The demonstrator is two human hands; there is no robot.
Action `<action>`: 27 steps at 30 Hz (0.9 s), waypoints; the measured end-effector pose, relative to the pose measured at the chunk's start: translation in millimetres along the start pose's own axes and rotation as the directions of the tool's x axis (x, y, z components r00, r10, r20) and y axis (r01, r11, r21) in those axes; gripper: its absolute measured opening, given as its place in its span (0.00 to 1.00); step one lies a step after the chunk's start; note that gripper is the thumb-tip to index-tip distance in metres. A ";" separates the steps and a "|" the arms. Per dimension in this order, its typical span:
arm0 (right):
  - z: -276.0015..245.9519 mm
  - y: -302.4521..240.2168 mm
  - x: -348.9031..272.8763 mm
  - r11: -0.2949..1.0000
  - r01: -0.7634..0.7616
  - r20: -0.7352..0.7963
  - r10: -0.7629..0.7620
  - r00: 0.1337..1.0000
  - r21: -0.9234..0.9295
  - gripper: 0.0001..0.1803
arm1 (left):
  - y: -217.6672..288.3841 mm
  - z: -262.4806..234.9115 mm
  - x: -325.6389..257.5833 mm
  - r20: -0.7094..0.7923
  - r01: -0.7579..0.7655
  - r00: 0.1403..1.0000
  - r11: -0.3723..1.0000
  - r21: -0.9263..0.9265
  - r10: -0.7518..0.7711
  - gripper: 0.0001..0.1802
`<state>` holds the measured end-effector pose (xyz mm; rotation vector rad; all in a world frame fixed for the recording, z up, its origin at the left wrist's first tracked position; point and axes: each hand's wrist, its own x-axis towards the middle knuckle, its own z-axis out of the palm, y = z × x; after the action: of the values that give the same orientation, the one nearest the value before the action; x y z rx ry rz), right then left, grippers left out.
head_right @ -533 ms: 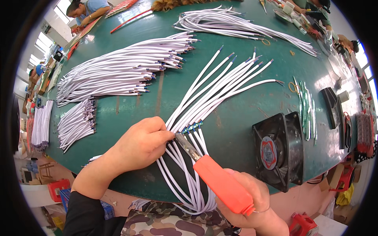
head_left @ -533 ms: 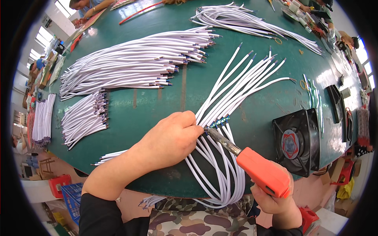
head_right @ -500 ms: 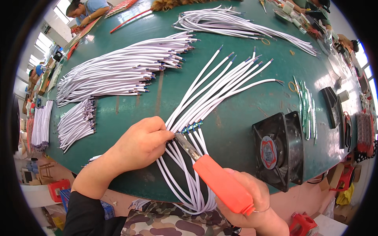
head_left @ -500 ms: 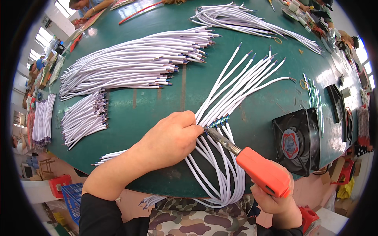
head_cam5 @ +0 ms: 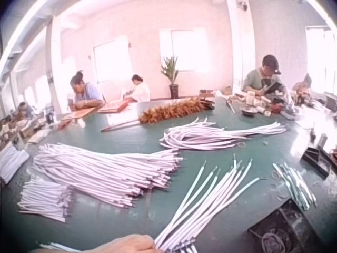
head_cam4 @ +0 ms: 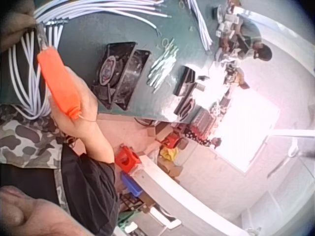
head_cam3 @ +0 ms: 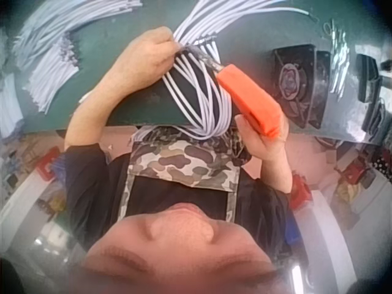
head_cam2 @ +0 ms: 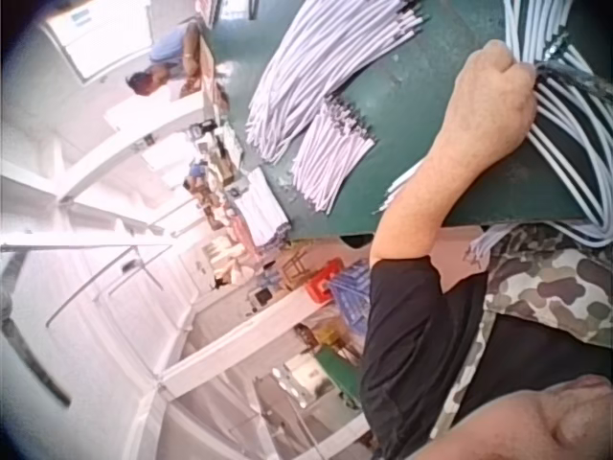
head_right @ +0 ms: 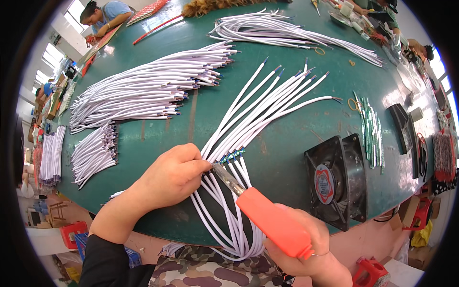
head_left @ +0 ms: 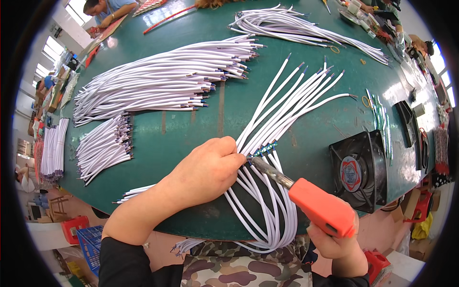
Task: The person solders wires onto circuit board strips using a soldering iron and rearranges wire bundles on the table.
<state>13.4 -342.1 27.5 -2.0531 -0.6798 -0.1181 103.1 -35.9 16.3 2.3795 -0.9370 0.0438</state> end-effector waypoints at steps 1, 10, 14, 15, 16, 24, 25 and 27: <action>-0.9 1.6 -5.9 0.999 -0.035 0.002 0.035 0.999 0.029 0.33 | 0.0 -0.2 0.3 -0.002 -0.002 1.000 1.000 0.000 0.002 0.13; -1.1 7.3 -30.3 0.998 -0.064 -0.071 0.063 0.995 -0.019 0.30 | 1.2 -1.7 0.1 0.004 -0.003 1.000 1.000 0.028 0.003 0.12; 0.4 4.3 -39.7 0.987 -0.156 -0.083 0.157 0.984 0.026 0.29 | 0.6 -0.2 -0.7 0.000 -0.001 1.000 1.000 0.026 0.001 0.12; 1.1 3.7 -40.9 0.983 -0.166 -0.114 0.175 0.978 0.083 0.28 | 0.7 0.1 -0.8 -0.003 -0.004 1.000 1.000 0.022 0.004 0.12; 1.6 3.0 -41.4 0.975 -0.173 -0.144 0.193 0.970 0.141 0.26 | 1.0 0.1 -0.8 -0.006 -0.005 1.000 1.000 0.027 0.005 0.12; -2.3 -8.1 -44.4 0.965 -0.207 -0.159 0.232 0.960 0.160 0.22 | 0.7 0.1 -3.1 -0.008 -0.024 1.000 0.998 0.060 0.025 0.12; -4.5 -6.8 -45.0 0.988 -0.145 -0.121 0.149 0.981 0.046 0.22 | 1.1 -0.5 -4.3 -0.013 -0.024 1.000 0.998 0.064 0.025 0.12; 0.7 -10.7 -50.0 0.963 -0.209 -0.165 0.237 0.957 0.170 0.22 | 2.5 -2.6 -6.3 -0.013 -0.034 0.999 0.996 0.087 0.035 0.13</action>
<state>-34.3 -358.1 18.2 -1.9295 -0.3281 -0.1203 97.3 -32.1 18.2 2.4384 -0.9878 0.1176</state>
